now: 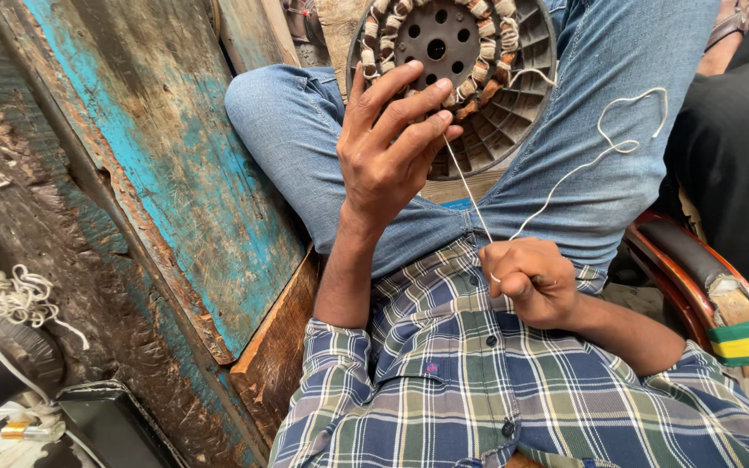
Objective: The person sits cross-legged and uses a yellow-handled screwdriver to pull and adjust white string through the copper windings of a motor stator resting on their lap. They repeatedly thread the string through the slots and tighten it to secure the windings.
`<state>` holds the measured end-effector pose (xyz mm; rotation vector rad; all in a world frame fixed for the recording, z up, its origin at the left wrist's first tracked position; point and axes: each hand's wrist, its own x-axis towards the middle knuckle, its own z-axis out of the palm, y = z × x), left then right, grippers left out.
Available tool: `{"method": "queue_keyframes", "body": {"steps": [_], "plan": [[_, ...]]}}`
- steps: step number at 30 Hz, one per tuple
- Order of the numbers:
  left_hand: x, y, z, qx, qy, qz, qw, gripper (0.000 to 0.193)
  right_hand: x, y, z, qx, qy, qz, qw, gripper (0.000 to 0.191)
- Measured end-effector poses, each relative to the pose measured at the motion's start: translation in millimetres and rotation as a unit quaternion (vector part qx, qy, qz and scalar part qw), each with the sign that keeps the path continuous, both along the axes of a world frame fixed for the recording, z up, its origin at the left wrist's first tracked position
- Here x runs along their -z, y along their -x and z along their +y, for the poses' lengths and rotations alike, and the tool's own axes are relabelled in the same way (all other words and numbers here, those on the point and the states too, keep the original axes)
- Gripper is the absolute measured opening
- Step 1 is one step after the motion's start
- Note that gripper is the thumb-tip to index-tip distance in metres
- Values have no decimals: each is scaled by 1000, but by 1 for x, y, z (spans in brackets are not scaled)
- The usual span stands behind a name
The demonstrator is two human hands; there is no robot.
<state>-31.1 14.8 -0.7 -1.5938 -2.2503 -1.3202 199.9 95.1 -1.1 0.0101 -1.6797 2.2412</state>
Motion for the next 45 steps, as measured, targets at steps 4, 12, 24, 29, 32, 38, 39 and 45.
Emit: {"method": "queue_keyframes", "body": {"steps": [4, 12, 24, 29, 32, 38, 39, 45], "plan": [[2, 0, -1, -1, 9, 4, 1000, 20, 1, -2, 11, -17, -35, -10, 999, 40], [-17, -31, -13, 58, 9, 46, 997, 17, 1, -9, 35, 60, -56, -4, 997, 39], [-2, -63, -29, 98, -4, -20, 995, 14, -33, 2, 97, 284, -368, -199, 863, 42], [-15, -64, -34, 167, 54, -37, 984, 11, -47, 14, 128, 211, -417, -233, 853, 22], [-32, -71, -37, 262, 84, -85, 958, 19, -50, 30, 126, 183, -402, -169, 881, 18], [-45, -53, -29, 80, -15, -45, 996, 21, -55, 61, 101, 161, -457, -142, 863, 41], [-42, -44, -25, 0, -27, -13, 1000, 17, -55, 65, 98, 162, -454, -146, 864, 43], [-30, -11, -9, -62, 31, 30, 997, 30, -43, 77, 84, 159, -404, -132, 891, 27]]}}
